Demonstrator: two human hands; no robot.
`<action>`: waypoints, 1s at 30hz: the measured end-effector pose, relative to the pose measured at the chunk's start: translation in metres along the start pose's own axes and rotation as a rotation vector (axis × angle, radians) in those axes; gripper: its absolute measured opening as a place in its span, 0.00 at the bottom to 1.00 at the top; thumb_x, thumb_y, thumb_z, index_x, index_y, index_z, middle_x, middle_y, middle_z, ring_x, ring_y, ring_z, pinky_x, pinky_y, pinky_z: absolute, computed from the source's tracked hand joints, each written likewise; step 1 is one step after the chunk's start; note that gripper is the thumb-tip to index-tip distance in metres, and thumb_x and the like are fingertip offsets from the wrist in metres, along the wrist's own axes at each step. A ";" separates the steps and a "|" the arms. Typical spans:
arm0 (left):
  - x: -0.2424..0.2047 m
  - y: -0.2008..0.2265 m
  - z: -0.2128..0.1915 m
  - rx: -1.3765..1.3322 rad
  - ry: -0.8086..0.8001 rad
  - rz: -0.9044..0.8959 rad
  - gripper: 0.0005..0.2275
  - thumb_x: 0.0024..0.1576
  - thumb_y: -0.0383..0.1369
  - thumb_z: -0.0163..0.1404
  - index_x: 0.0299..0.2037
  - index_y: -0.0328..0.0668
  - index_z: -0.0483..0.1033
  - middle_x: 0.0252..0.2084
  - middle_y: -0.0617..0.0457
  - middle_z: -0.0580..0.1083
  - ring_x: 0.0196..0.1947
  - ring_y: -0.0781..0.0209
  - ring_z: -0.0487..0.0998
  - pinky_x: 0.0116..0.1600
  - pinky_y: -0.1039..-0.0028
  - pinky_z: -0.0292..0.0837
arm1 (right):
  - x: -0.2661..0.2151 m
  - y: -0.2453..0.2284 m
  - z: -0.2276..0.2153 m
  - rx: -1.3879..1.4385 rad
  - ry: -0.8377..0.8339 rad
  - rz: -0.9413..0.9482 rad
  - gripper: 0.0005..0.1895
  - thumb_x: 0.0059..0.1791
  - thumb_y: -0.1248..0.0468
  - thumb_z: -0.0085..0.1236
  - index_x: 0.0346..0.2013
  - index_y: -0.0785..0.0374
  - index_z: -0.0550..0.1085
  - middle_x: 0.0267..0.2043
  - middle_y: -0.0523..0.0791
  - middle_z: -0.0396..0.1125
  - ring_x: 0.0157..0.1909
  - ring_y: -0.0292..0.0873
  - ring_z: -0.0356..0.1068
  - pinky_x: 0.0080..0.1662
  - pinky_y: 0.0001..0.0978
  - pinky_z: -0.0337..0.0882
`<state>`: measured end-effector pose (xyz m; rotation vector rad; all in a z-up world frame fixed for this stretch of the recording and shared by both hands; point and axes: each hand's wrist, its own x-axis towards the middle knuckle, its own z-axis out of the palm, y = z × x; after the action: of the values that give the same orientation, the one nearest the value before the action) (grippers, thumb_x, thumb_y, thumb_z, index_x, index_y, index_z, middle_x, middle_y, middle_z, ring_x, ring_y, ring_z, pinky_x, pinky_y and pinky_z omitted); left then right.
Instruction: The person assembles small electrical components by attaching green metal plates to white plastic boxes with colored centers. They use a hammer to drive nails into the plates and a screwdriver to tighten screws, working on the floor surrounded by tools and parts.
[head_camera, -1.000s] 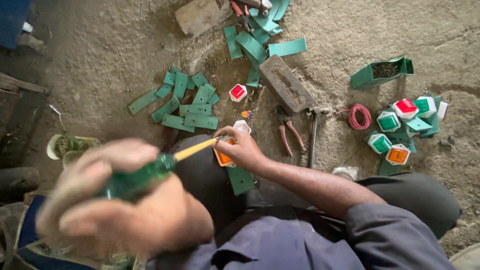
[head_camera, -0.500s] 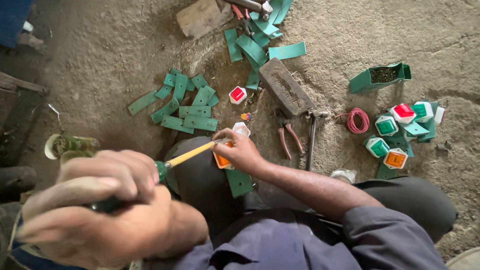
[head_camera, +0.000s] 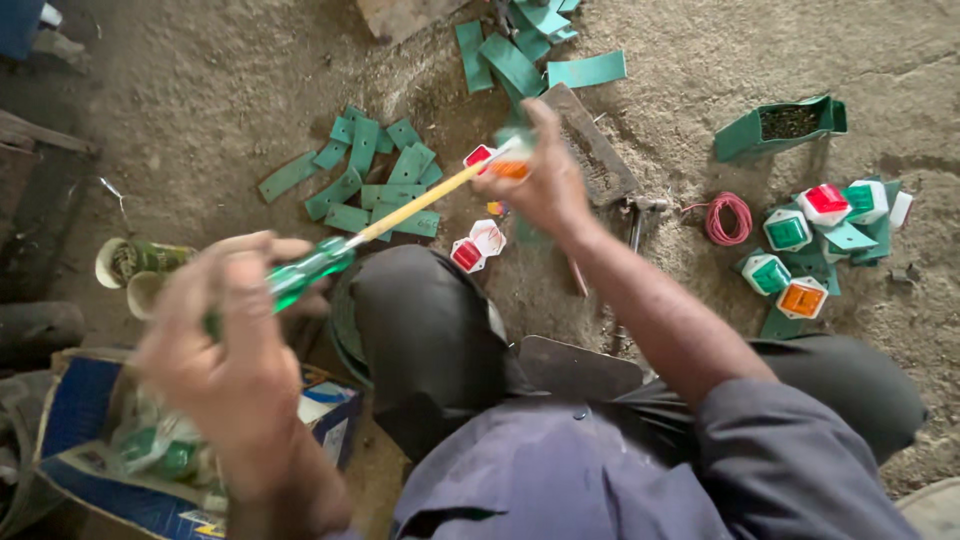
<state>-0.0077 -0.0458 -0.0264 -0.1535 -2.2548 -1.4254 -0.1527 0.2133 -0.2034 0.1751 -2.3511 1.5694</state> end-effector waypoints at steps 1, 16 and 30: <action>-0.004 -0.008 0.002 -0.066 -0.036 -0.165 0.15 0.72 0.37 0.46 0.49 0.25 0.76 0.39 0.43 0.78 0.26 0.61 0.78 0.27 0.77 0.73 | 0.008 0.008 -0.012 -0.021 0.020 0.040 0.48 0.39 0.60 0.79 0.65 0.62 0.57 0.52 0.49 0.73 0.49 0.44 0.76 0.52 0.38 0.75; -0.005 -0.089 0.118 0.328 -0.269 0.484 0.14 0.61 0.32 0.59 0.55 0.37 0.79 0.34 0.53 0.75 0.31 0.63 0.73 0.34 0.70 0.69 | 0.055 0.042 -0.103 -0.085 0.552 -0.125 0.29 0.43 0.72 0.72 0.54 0.64 0.66 0.48 0.51 0.68 0.48 0.47 0.73 0.51 0.37 0.74; 0.012 -0.078 0.158 -1.024 -0.413 -1.134 0.12 0.56 0.37 0.62 0.43 0.39 0.78 0.26 0.52 0.77 0.16 0.67 0.69 0.17 0.79 0.61 | 0.065 0.056 -0.127 -0.150 0.646 -0.140 0.33 0.38 0.76 0.72 0.54 0.64 0.67 0.50 0.52 0.69 0.49 0.47 0.74 0.51 0.40 0.77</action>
<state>-0.0954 0.0555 -0.1409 0.6777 -1.5812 -3.2837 -0.2054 0.3563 -0.1865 -0.1753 -1.8836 1.1501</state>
